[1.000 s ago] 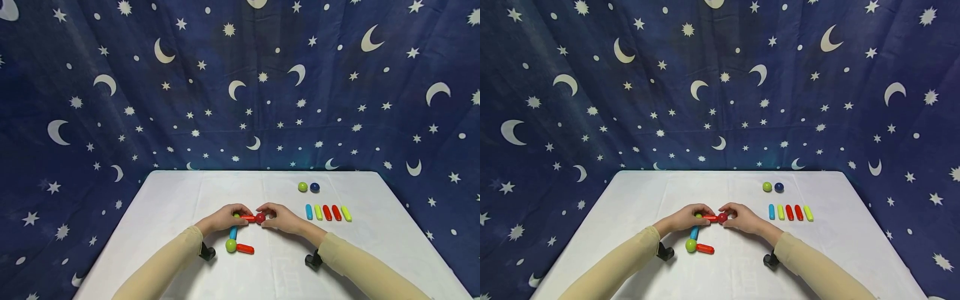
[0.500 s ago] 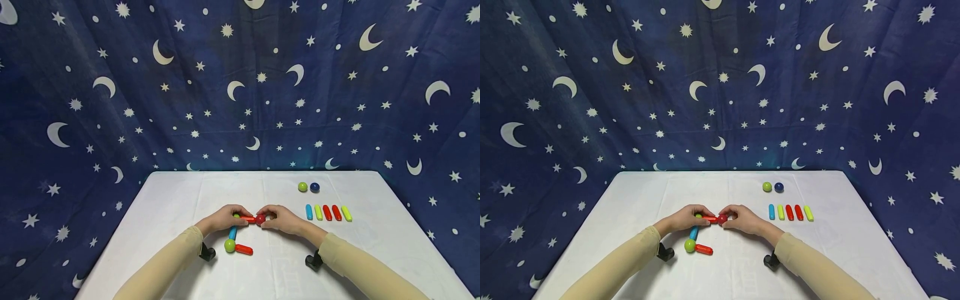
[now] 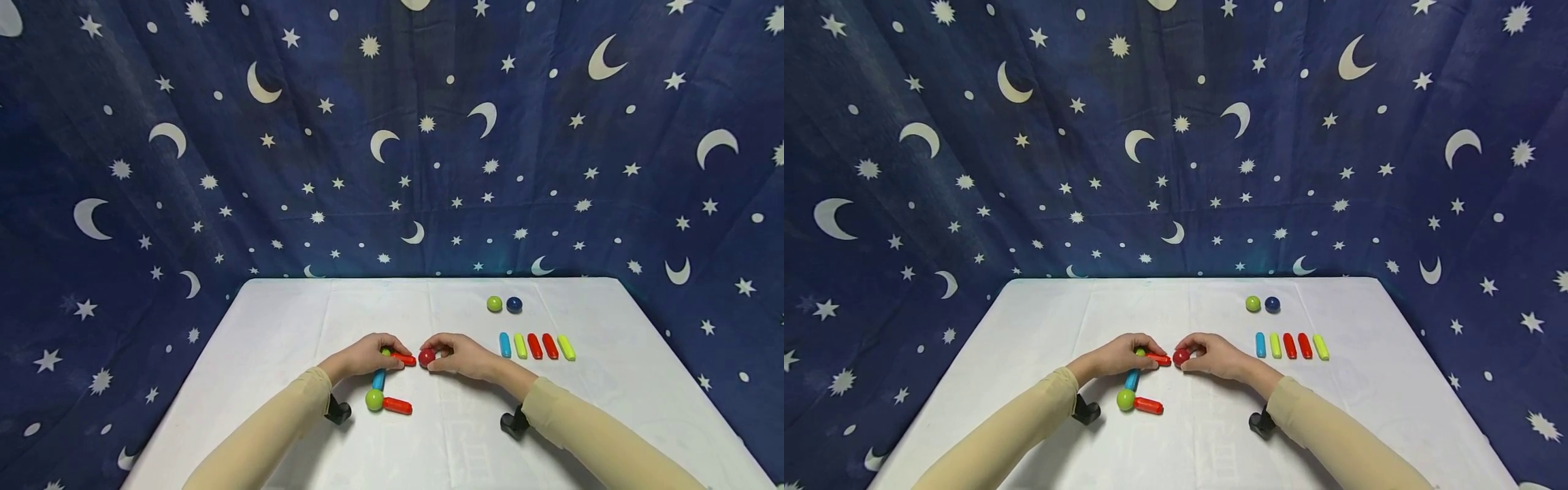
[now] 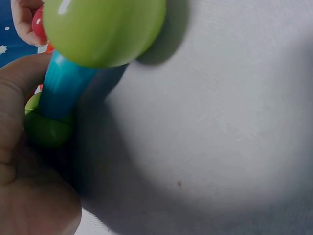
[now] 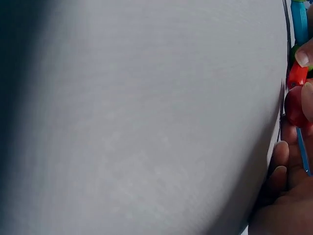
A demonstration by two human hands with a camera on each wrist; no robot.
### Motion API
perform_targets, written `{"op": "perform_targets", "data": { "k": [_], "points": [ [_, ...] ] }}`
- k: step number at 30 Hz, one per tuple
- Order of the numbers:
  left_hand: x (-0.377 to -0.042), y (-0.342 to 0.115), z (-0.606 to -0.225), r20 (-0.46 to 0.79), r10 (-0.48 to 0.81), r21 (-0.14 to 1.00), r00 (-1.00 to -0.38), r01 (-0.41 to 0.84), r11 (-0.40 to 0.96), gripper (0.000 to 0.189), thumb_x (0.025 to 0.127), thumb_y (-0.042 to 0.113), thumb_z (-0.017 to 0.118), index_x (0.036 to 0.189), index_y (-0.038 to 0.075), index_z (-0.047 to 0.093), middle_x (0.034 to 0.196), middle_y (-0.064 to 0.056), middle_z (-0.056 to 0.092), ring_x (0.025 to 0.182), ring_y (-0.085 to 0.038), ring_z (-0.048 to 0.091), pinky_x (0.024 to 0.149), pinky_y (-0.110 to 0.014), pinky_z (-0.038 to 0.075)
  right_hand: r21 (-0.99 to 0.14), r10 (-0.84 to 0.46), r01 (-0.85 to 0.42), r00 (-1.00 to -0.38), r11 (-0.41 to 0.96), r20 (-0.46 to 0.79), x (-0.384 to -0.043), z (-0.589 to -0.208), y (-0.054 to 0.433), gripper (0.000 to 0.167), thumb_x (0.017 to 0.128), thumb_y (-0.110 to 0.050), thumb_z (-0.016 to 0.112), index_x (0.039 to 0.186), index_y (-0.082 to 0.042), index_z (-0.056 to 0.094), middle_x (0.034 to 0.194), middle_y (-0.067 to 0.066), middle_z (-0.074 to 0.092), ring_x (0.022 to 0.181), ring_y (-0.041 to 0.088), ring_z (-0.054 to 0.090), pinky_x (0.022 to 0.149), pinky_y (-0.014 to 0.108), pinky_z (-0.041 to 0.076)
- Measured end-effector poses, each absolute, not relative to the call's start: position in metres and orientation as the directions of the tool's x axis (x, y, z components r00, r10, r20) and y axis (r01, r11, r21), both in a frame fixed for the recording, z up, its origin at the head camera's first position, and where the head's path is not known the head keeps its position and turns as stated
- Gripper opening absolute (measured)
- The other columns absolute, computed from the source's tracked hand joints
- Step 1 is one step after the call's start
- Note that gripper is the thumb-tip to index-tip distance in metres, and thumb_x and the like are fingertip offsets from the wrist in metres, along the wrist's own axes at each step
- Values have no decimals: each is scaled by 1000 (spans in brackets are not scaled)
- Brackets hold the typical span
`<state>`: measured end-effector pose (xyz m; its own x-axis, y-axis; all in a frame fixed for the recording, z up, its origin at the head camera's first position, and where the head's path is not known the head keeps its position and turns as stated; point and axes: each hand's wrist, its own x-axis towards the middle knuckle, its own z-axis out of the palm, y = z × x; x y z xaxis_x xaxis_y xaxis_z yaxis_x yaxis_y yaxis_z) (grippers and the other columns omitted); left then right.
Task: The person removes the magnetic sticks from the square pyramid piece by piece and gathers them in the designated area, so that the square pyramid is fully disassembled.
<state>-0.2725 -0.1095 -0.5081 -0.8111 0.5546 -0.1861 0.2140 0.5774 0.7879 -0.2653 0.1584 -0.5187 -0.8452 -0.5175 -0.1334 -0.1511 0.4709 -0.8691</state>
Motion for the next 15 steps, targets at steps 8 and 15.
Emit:
{"op": "perform_targets", "data": {
  "k": [8,15],
  "points": [
    [-273,-109,-509,-197,561,794,-804,205,573,17,94,23,77,110,25,77,106,12,68,100,-15,56,94,-39,43,-914,-496,-121,-863,387,-96,-269,-500,183,39,92,-26,78,128,-16,68,110,3,70,102,23,62,84,40,50],
    [-274,-111,-509,-183,572,798,-800,219,562,18,94,22,77,111,24,76,108,11,68,102,-15,56,95,-39,43,-896,-301,-83,-952,437,-58,-284,-465,258,58,93,-41,76,142,-14,59,127,12,66,117,30,58,99,50,45]
  ]
}}
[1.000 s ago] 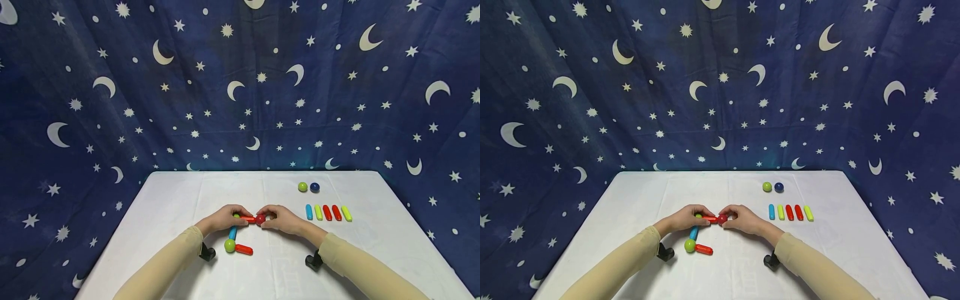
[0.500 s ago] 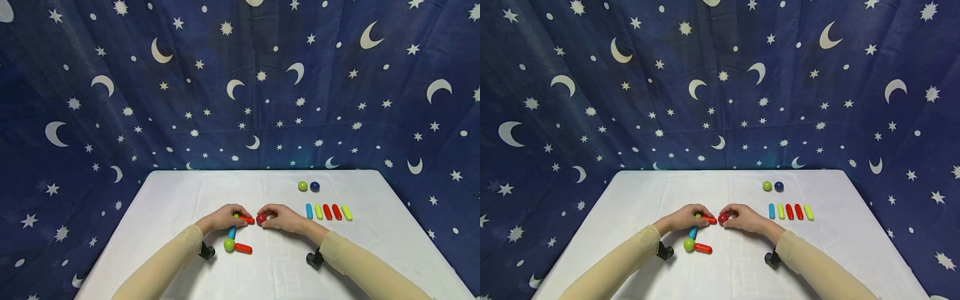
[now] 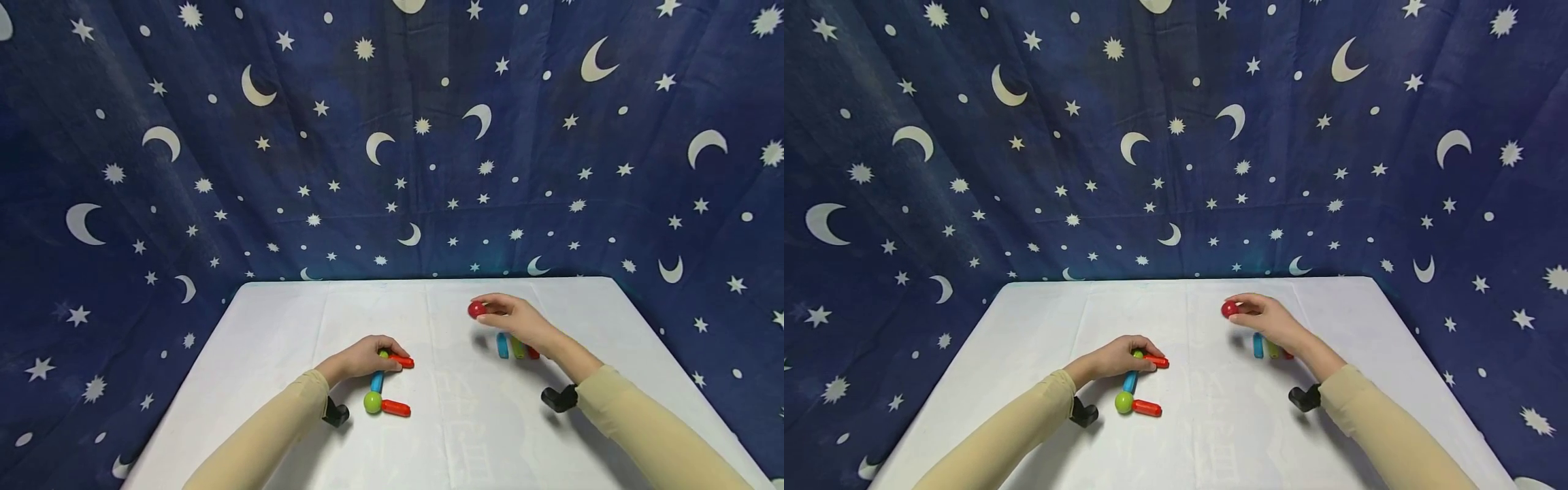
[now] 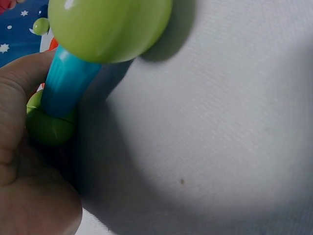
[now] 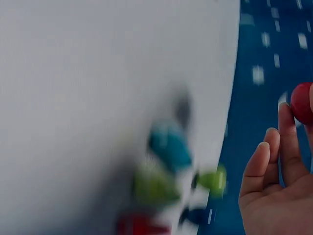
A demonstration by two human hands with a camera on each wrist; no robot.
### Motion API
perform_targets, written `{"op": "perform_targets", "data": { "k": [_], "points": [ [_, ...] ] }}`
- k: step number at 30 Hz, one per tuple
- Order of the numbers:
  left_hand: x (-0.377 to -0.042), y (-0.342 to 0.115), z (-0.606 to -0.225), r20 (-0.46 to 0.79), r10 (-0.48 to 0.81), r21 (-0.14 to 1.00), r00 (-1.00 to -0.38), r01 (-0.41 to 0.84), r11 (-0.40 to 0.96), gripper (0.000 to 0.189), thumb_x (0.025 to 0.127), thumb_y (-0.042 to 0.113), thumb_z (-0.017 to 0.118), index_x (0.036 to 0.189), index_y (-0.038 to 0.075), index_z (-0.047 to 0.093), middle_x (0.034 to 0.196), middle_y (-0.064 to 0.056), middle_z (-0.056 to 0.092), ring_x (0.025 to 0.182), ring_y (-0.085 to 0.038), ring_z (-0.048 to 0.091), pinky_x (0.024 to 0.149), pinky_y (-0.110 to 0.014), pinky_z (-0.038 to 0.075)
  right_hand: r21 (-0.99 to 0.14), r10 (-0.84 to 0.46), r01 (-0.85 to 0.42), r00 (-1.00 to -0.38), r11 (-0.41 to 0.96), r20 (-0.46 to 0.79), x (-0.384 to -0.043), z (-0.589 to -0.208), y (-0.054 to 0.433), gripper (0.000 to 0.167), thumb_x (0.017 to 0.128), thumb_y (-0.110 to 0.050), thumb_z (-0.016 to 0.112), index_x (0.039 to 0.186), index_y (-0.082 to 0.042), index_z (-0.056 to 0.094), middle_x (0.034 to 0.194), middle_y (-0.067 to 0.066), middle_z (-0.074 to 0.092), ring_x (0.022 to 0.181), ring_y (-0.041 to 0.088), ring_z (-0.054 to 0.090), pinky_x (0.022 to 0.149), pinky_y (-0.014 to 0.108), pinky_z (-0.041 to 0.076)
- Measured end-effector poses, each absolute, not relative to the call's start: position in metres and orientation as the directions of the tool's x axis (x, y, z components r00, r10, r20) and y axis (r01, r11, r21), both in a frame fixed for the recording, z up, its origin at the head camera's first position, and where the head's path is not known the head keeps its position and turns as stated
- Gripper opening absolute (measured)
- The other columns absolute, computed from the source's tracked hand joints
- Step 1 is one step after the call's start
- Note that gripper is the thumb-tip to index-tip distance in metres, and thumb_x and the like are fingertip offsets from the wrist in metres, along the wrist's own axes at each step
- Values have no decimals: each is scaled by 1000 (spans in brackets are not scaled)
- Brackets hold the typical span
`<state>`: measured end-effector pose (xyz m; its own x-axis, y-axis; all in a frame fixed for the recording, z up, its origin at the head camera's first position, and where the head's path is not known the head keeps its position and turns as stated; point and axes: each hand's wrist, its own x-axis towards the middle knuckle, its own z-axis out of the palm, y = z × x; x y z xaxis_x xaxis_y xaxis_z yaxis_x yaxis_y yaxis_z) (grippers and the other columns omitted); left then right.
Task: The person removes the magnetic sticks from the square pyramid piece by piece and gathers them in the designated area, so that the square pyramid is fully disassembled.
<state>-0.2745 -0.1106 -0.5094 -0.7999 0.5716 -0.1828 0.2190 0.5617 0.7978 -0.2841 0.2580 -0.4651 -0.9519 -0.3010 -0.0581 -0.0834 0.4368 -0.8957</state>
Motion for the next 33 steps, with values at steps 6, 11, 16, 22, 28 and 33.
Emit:
{"op": "perform_targets", "data": {
  "k": [6,11,16,22,28,33],
  "points": [
    [-274,-112,-508,-185,573,797,-798,219,563,18,94,22,77,112,24,76,108,12,68,102,-15,56,94,-38,43,-853,-87,43,-991,520,-103,-300,-466,322,76,95,-52,70,154,-11,44,143,24,52,129,41,47,108,64,35],
    [-273,-112,-507,-191,570,794,-799,215,568,18,94,22,77,112,24,76,108,11,68,101,-15,56,94,-39,43,-789,-13,79,-994,609,-110,-311,-482,349,71,97,-44,70,148,-2,46,137,28,54,122,43,49,105,61,41],
    [-274,-113,-509,-187,573,802,-798,213,558,18,93,22,78,111,23,77,109,10,68,102,-16,56,95,-40,43,-752,11,121,-989,648,-150,-321,-496,358,63,98,-34,71,143,3,47,132,30,55,115,42,51,102,57,45],
    [-273,-112,-508,-190,573,808,-797,204,552,18,93,22,78,112,23,76,109,10,68,103,-16,55,95,-39,43,-734,11,139,-984,665,-176,-327,-502,356,61,97,-29,72,141,5,47,131,32,53,113,43,51,101,58,45],
    [-273,-111,-506,-193,566,804,-802,202,560,19,93,22,78,112,24,77,109,11,68,102,-15,55,95,-39,43,-732,-2,119,-987,671,-163,-331,-505,355,60,96,-26,73,141,6,48,130,32,53,113,44,51,102,58,45],
    [-273,-112,-506,-190,570,805,-799,206,556,19,93,22,78,112,24,77,109,11,68,101,-15,56,94,-38,43,-732,-2,123,-986,670,-167,-333,-508,355,60,96,-25,73,140,6,48,129,32,53,110,43,51,101,55,47]
  ]
}}
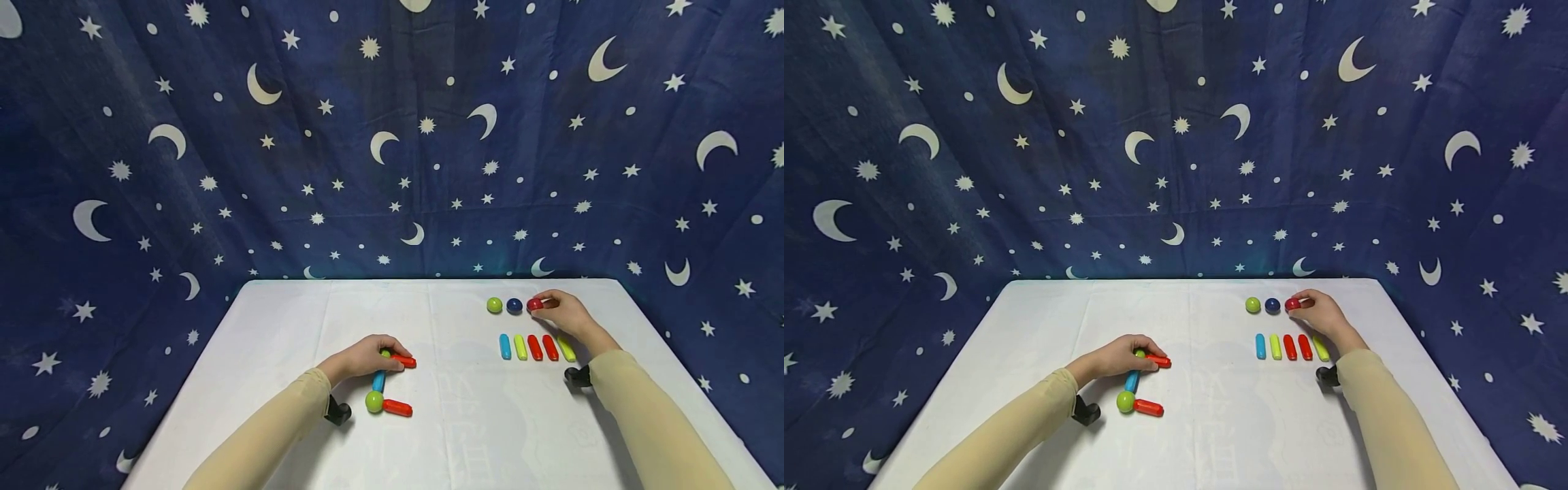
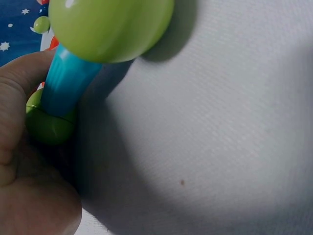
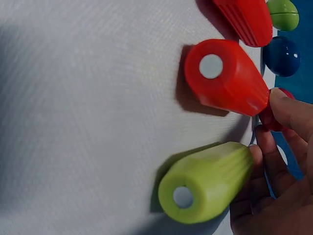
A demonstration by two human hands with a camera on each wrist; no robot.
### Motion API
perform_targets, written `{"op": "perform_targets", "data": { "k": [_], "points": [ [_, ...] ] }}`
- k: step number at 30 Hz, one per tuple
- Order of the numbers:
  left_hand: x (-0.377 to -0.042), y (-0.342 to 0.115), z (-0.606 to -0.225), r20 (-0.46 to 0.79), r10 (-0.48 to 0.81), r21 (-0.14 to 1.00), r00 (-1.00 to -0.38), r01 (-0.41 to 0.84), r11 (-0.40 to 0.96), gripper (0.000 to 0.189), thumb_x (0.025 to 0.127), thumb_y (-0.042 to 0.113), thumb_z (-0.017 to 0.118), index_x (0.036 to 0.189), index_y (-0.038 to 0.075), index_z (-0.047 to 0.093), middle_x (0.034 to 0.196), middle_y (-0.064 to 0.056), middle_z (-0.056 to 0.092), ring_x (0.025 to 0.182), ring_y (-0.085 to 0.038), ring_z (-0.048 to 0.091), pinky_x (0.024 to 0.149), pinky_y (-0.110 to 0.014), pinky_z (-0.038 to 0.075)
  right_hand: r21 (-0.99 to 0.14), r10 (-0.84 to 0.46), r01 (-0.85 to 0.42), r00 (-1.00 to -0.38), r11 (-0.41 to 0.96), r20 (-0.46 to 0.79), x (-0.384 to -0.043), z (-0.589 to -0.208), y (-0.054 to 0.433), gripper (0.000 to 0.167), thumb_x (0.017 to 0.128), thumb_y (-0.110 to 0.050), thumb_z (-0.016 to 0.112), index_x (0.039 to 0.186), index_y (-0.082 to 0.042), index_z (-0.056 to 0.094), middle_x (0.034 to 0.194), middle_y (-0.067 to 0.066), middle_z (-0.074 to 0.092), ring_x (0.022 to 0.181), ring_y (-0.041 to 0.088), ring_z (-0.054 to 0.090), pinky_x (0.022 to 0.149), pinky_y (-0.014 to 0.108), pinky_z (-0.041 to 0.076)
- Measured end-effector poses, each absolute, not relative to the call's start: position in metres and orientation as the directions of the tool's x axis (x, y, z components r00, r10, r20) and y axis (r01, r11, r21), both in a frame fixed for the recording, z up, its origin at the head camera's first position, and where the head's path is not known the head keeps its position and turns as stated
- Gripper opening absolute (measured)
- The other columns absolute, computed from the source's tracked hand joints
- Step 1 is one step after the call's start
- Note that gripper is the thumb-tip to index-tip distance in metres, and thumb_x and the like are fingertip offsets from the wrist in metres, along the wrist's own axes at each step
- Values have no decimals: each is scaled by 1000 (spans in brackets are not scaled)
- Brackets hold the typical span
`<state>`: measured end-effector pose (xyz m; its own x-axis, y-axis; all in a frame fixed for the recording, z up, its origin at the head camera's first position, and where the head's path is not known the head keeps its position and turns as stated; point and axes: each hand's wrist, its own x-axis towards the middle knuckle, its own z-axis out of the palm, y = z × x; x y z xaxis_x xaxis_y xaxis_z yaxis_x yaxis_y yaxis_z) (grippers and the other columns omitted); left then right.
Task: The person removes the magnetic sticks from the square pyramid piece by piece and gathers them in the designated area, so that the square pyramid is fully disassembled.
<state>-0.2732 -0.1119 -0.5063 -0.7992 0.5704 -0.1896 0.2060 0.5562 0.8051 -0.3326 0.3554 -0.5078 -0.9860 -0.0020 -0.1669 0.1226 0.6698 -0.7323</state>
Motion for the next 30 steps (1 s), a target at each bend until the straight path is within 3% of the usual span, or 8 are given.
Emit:
{"op": "perform_targets", "data": {
  "k": [30],
  "points": [
    [-273,-112,-510,-181,567,814,-803,201,545,19,92,24,79,111,24,76,109,10,68,102,-16,56,95,-40,43,-740,14,170,-977,651,-212,-329,-502,351,73,95,-26,74,151,4,38,135,34,47,115,45,48,104,56,45]
  ]
}}
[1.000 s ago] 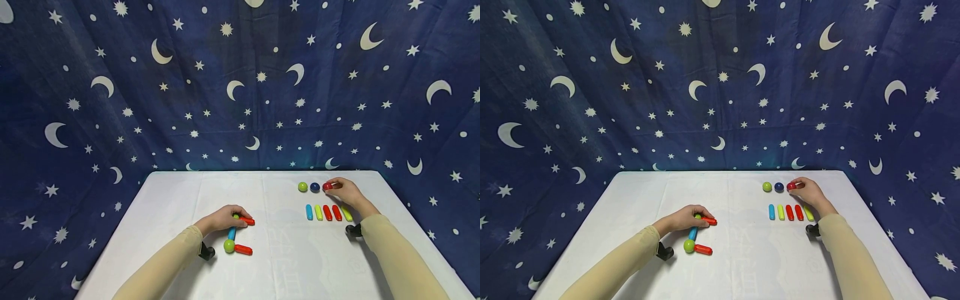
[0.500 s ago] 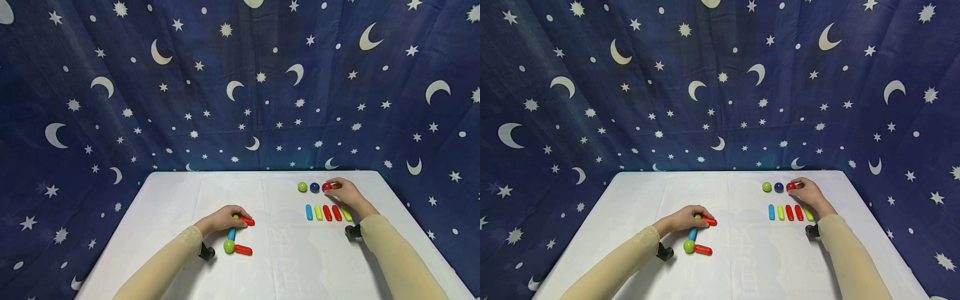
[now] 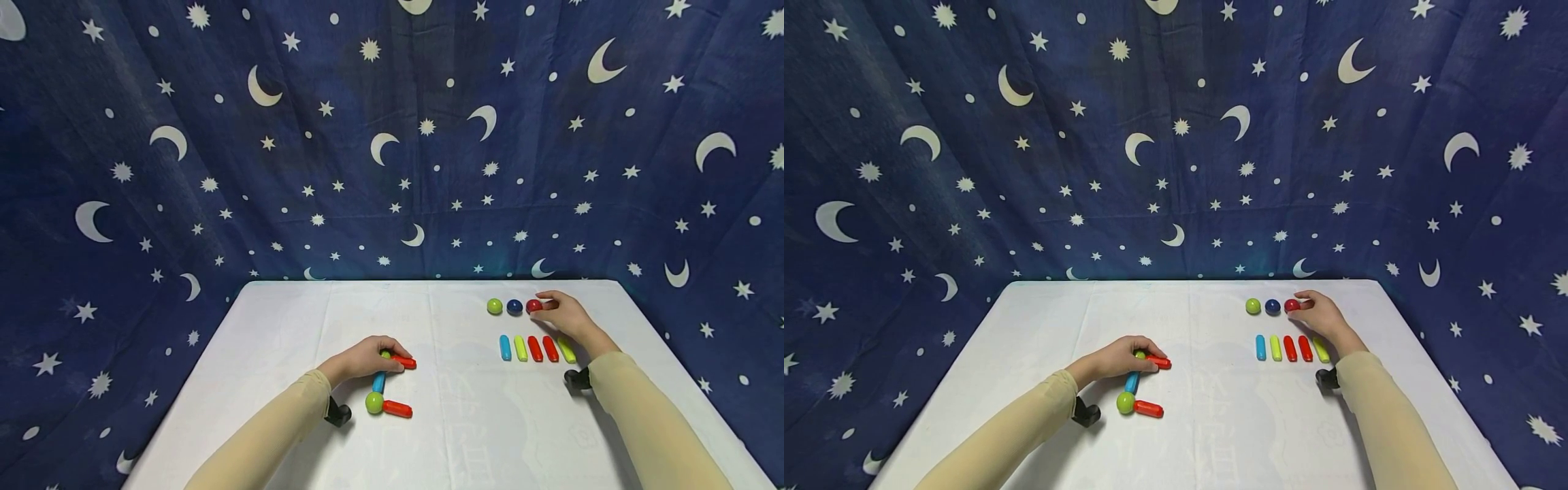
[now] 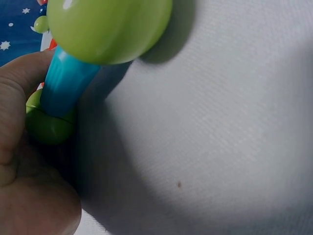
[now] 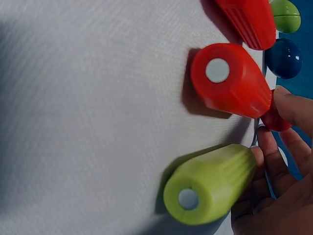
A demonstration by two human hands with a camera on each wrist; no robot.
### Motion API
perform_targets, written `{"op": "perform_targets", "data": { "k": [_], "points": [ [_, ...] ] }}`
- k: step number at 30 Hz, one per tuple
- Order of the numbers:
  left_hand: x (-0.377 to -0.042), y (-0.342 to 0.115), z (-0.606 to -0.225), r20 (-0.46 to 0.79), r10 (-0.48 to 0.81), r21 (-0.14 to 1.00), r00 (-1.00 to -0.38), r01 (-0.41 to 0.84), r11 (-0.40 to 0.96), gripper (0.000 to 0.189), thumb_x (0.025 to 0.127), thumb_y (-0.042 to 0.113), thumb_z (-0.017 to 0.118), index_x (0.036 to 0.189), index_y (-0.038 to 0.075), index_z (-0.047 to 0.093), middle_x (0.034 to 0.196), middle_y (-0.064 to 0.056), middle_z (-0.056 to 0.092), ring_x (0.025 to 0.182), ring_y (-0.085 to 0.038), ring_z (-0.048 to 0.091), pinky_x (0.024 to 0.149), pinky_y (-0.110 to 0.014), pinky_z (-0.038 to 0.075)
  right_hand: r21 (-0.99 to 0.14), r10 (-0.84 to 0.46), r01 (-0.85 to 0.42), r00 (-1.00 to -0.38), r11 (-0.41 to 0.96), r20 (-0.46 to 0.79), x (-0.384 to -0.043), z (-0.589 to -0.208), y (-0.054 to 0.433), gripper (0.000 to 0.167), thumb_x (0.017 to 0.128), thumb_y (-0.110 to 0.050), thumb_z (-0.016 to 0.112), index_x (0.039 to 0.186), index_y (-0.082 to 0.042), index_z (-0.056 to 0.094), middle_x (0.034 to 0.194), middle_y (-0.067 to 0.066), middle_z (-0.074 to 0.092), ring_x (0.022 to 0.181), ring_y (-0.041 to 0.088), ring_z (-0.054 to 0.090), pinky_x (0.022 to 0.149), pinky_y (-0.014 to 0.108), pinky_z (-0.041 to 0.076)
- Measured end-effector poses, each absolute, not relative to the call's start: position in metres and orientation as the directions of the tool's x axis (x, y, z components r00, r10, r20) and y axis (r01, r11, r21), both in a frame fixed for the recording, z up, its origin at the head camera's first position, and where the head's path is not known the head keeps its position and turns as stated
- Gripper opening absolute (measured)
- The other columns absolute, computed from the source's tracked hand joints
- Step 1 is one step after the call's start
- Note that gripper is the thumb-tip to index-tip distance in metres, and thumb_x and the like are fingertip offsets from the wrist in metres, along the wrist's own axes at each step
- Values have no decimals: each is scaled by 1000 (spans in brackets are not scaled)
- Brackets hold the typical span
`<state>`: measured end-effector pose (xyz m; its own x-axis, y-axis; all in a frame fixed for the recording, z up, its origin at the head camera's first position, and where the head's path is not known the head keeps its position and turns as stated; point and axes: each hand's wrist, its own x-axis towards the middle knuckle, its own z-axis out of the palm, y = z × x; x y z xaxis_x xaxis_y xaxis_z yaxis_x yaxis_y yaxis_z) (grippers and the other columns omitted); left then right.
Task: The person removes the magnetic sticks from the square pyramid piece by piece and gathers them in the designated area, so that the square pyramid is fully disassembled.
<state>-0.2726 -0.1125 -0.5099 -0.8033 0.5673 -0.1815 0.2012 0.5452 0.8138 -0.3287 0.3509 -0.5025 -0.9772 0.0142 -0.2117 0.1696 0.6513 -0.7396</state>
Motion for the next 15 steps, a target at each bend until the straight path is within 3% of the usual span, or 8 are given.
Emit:
{"op": "perform_targets", "data": {
  "k": [8,12,15],
  "points": [
    [-271,-114,-505,-182,567,792,-803,222,569,32,91,27,80,123,25,73,118,10,67,109,-15,55,99,-40,43,-734,31,155,-983,661,-180,-328,-498,353,79,97,-35,71,154,3,34,139,33,47,118,45,49,103,57,45],
    [-267,-118,-504,-159,543,764,-825,245,597,51,91,30,80,138,19,65,126,5,64,118,-20,52,104,-45,41,-756,83,102,-995,647,-63,-320,-486,348,73,101,-35,65,154,5,33,140,32,46,123,48,45,105,61,41],
    [-260,-122,-505,-130,472,735,-872,235,636,56,89,32,80,139,16,61,123,2,62,117,-23,49,101,-47,41,-778,117,39,-992,627,45,-313,-471,339,70,104,-39,60,154,3,35,141,30,47,127,48,43,106,62,39]
  ]
}}
